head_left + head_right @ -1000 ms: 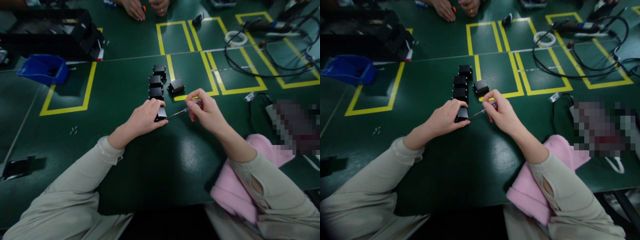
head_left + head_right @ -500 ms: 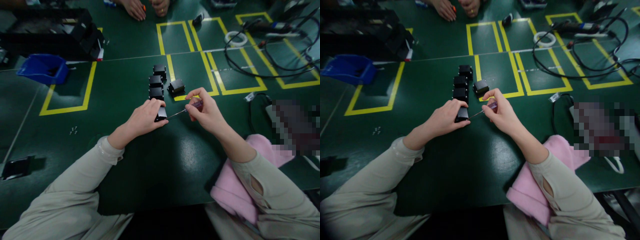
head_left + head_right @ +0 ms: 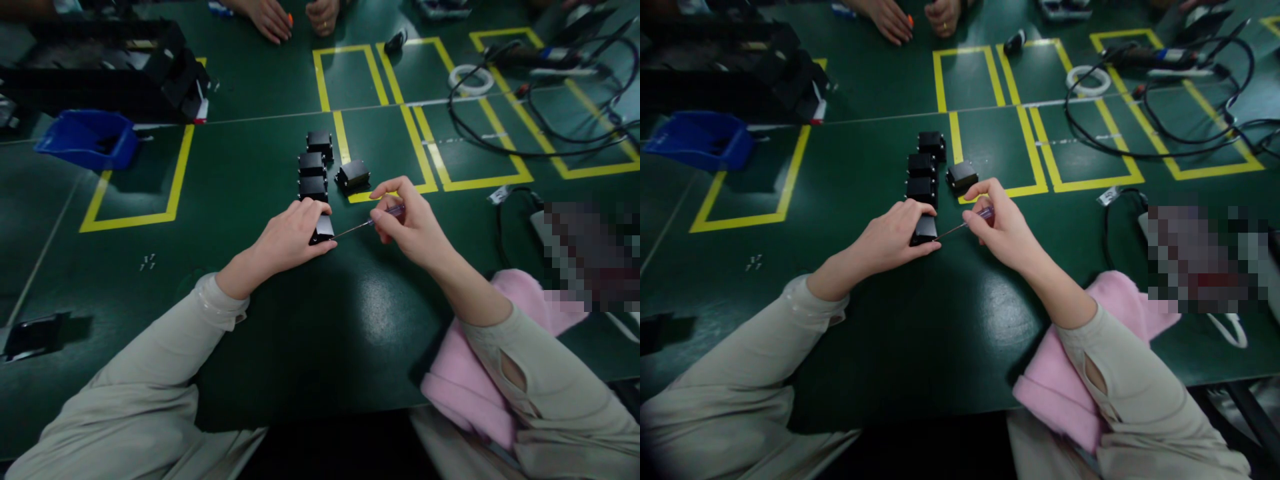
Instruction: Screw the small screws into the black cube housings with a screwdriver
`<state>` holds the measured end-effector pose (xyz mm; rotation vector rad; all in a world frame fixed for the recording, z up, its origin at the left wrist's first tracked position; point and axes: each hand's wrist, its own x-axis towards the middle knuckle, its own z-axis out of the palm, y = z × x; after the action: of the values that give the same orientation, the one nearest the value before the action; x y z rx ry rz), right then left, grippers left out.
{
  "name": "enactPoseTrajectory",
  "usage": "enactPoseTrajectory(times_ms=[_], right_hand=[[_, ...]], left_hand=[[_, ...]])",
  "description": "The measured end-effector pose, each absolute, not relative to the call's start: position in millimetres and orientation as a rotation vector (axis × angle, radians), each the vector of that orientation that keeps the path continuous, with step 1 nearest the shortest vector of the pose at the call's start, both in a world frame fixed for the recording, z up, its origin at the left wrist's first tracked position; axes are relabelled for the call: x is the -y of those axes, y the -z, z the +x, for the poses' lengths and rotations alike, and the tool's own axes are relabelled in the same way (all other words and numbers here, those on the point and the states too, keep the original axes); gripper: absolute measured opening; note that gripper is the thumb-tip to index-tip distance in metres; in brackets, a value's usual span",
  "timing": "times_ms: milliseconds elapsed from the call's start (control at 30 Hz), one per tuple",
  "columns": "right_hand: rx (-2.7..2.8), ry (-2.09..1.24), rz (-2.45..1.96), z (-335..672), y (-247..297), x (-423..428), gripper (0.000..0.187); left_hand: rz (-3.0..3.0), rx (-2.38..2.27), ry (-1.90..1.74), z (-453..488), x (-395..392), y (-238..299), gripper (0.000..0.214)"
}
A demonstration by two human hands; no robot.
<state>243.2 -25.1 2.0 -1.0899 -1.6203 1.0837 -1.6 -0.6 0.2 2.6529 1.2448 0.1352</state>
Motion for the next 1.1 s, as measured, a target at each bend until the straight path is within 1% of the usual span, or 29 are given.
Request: enactPoseTrajectory(times_ms=[67, 167, 200, 300, 367, 500, 600, 833, 1100], right_hand=[[1.618, -1.082, -1.095, 242.7, -1.2, 24.8, 0.014], [1.639, -1.052, -1.098, 242.5, -0.2, 24.8, 0.009], [1.646, -1.040, -1.096, 242.6, -0.2, 24.9, 0.010], [1.648, -1.023, -1.084, 242.7, -0.8, 25.4, 0.022], [1.634, -1.034, -1.085, 242.4, -1.2, 25.5, 0.025], [1.615, -1.063, -1.111, 241.9, -1.0, 24.9, 0.012], [1.632, -1.047, -1.121, 242.6, -0.6, 24.4, 0.008], [1.622, -1.023, -1.117, 243.5, -0.4, 24.5, 0.018], [1.637, -1.042, -1.138, 243.1, -1.1, 24.5, 0.009]], left_hand=[[2.656, -1.247, -0.137, -1.5, 0.5, 0.0, 0.053], [2.660, -1.252, -0.144, -1.2, 0.3, 0.3, 0.052], [2.661, -1.254, -0.145, -1.1, 0.3, 0.3, 0.052], [2.658, -1.257, -0.135, -0.5, 0.6, -0.4, 0.053], [2.656, -1.259, -0.130, -0.3, 0.9, -0.9, 0.053], [2.661, -1.253, -0.139, -0.8, 0.9, -0.6, 0.052], [2.659, -1.254, -0.135, -1.6, 0.4, 0.3, 0.053], [2.650, -1.255, -0.134, -1.9, 0.2, 0.3, 0.054], [2.652, -1.254, -0.133, -1.0, 0.2, -0.4, 0.053]])
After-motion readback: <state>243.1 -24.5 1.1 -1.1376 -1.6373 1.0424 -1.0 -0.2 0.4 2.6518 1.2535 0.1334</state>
